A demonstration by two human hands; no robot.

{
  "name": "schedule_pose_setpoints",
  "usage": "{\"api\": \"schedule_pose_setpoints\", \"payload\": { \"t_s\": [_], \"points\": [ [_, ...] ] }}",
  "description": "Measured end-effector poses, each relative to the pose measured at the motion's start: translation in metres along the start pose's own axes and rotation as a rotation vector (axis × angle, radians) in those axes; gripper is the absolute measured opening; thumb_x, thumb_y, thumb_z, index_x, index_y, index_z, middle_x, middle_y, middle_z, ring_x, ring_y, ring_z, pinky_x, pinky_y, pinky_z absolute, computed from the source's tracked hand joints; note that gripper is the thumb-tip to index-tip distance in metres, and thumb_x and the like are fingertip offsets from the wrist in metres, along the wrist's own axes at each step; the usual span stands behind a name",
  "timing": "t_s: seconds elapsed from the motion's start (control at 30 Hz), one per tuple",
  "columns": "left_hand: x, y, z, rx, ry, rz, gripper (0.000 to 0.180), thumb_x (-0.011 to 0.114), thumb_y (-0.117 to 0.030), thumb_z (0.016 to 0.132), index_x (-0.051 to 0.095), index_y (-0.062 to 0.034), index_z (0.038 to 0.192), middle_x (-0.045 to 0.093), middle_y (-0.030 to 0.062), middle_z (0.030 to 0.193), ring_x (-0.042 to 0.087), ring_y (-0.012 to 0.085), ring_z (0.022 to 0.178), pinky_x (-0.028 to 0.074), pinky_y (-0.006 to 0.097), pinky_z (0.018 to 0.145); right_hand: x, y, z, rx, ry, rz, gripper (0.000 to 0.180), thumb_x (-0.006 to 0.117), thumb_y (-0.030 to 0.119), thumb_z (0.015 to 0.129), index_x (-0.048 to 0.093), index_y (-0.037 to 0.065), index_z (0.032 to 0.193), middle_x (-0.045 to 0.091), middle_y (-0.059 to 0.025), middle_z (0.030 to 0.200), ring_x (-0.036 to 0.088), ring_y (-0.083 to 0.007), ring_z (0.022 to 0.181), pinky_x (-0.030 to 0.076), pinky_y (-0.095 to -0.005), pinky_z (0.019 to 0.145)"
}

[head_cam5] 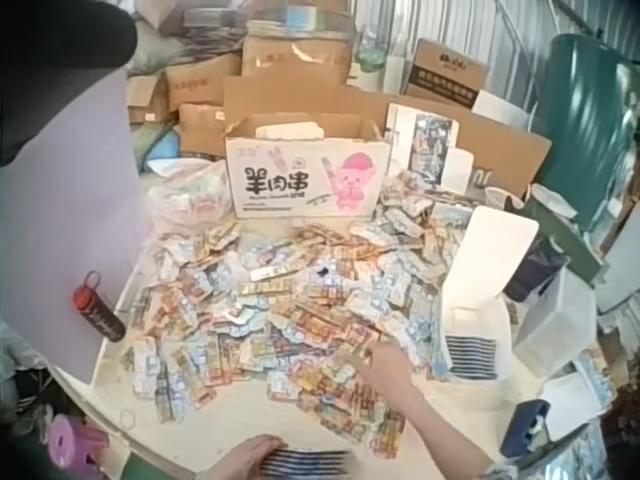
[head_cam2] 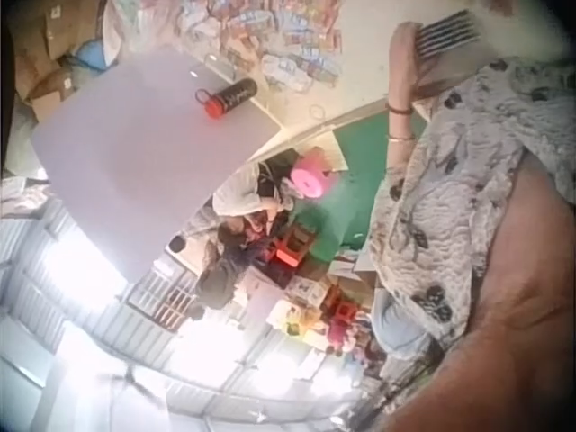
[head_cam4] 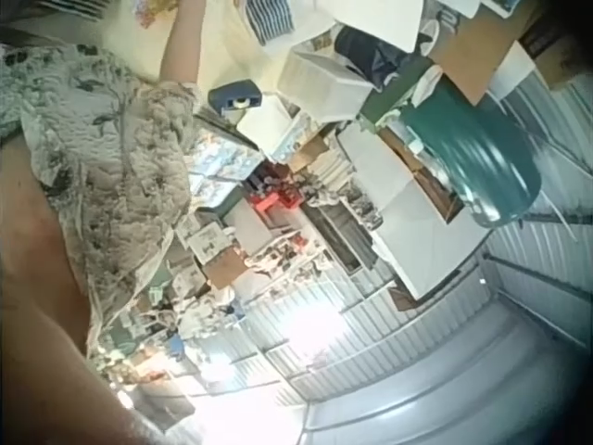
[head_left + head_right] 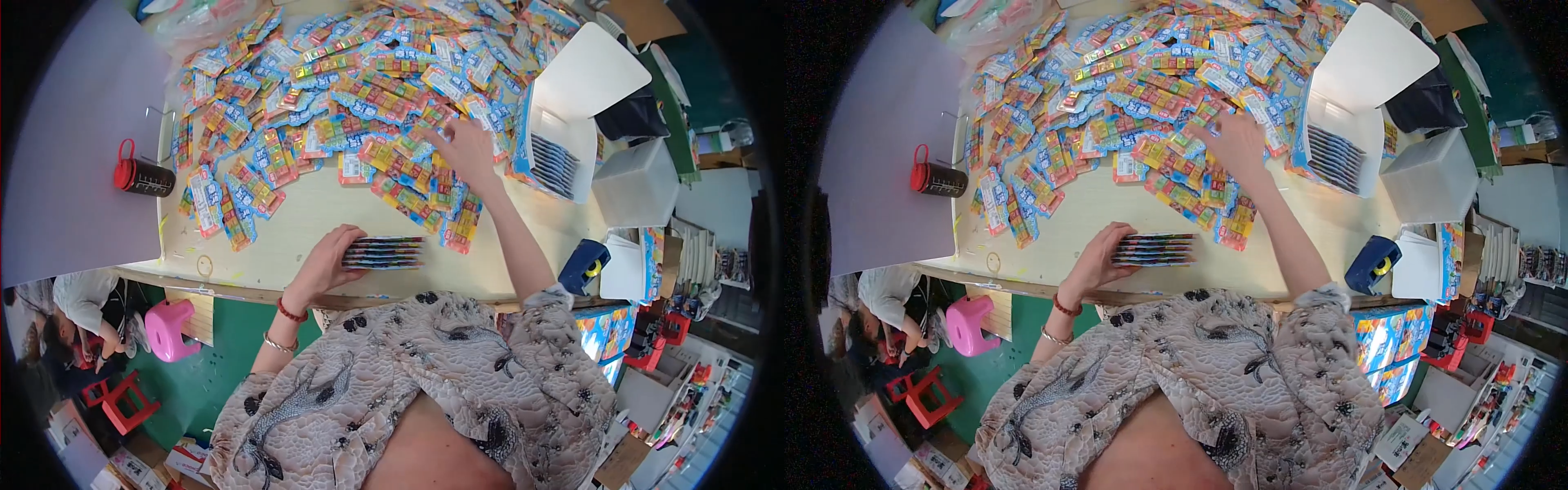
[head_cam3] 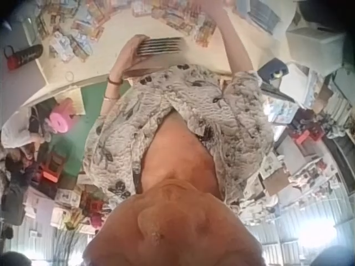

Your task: Sorting small snack packets into piles and packing them into display boxes at a factory workbench.

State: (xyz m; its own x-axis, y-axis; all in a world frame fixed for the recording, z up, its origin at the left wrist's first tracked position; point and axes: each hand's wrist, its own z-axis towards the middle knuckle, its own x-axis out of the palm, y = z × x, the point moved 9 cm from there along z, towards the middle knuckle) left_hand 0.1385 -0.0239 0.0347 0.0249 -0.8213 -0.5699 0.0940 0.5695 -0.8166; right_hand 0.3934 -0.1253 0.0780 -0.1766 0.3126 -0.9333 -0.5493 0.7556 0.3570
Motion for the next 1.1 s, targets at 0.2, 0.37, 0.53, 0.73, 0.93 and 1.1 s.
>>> {"api": "schedule_pose_setpoints", "payload": {
  "t_s": [0.2,0.37,0.53,0.73,0.93,1.1],
  "points": [
    [-0.003,-0.009,0.022,0.026,-0.005,-0.042,0.059,0.079,-0.005,0.064,0.048,-0.0036,0.115,0.052,0.0120,0.112,0.057,0.0291,0.100,0.050,0.035,0.084,0.056,-0.051,0.018,0.226,-0.221,-0.166,0.081,0.069,0.068,0.064,0.059,-0.008,0.088,0.056,-0.0268,0.109,0.053,-0.0363,0.105,0.042,-0.0409,0.088],
    [0.007,0.003,0.011,-0.031,0.072,-0.082,0.060,0.078,-0.004,0.065,0.049,-0.0042,0.117,0.047,0.0141,0.119,0.056,0.0309,0.103,0.049,0.035,0.087,0.035,-0.056,0.003,0.184,-0.512,0.701,0.039,0.072,0.033,0.077,0.060,-0.003,0.088,0.061,-0.0130,0.077,0.060,-0.0216,0.073,0.047,-0.0366,0.065],
    [0.004,0.001,-0.004,-0.004,-0.067,-0.033,0.066,0.078,-0.004,0.065,0.046,-0.0045,0.123,0.043,0.0177,0.124,0.055,0.0340,0.106,0.048,0.035,0.091,0.021,0.046,-0.033,-0.149,0.148,0.555,0.024,0.064,0.025,0.085,0.065,0.008,0.101,0.067,-0.0119,0.083,0.064,-0.0226,0.071,0.049,-0.0355,0.065],
    [-0.012,0.007,0.003,-0.106,-0.190,-0.056,0.084,0.081,-0.007,0.061,0.038,-0.0057,0.134,0.046,0.0169,0.121,0.050,0.0331,0.110,0.044,0.037,0.095,0.064,0.101,-0.042,-0.397,0.555,0.374,0.026,0.062,0.029,0.085,0.064,0.012,0.106,0.066,-0.0128,0.089,0.063,-0.0284,0.085,0.048,-0.0389,0.077],
    [-0.004,0.005,0.002,-0.040,-0.104,-0.104,0.076,0.082,-0.006,0.060,0.044,-0.0056,0.126,0.052,0.0137,0.107,0.053,0.0294,0.101,0.046,0.037,0.087,0.068,0.065,0.050,-0.507,-0.120,-0.220,0.044,0.054,0.008,0.084,0.050,0.013,0.127,0.056,-0.0106,0.121,0.058,-0.0327,0.104,0.050,-0.0418,0.082],
    [-0.014,0.014,-0.025,-0.068,-0.134,-0.063,0.074,0.083,-0.005,0.058,0.046,-0.0065,0.123,0.048,0.0140,0.114,0.052,0.0288,0.103,0.048,0.036,0.088,0.021,0.041,0.034,-0.498,-0.006,0.016,0.051,0.054,-0.011,0.072,0.056,0.012,0.117,0.056,-0.0095,0.121,0.053,-0.0319,0.114,0.049,-0.0422,0.087]
  ]
}}
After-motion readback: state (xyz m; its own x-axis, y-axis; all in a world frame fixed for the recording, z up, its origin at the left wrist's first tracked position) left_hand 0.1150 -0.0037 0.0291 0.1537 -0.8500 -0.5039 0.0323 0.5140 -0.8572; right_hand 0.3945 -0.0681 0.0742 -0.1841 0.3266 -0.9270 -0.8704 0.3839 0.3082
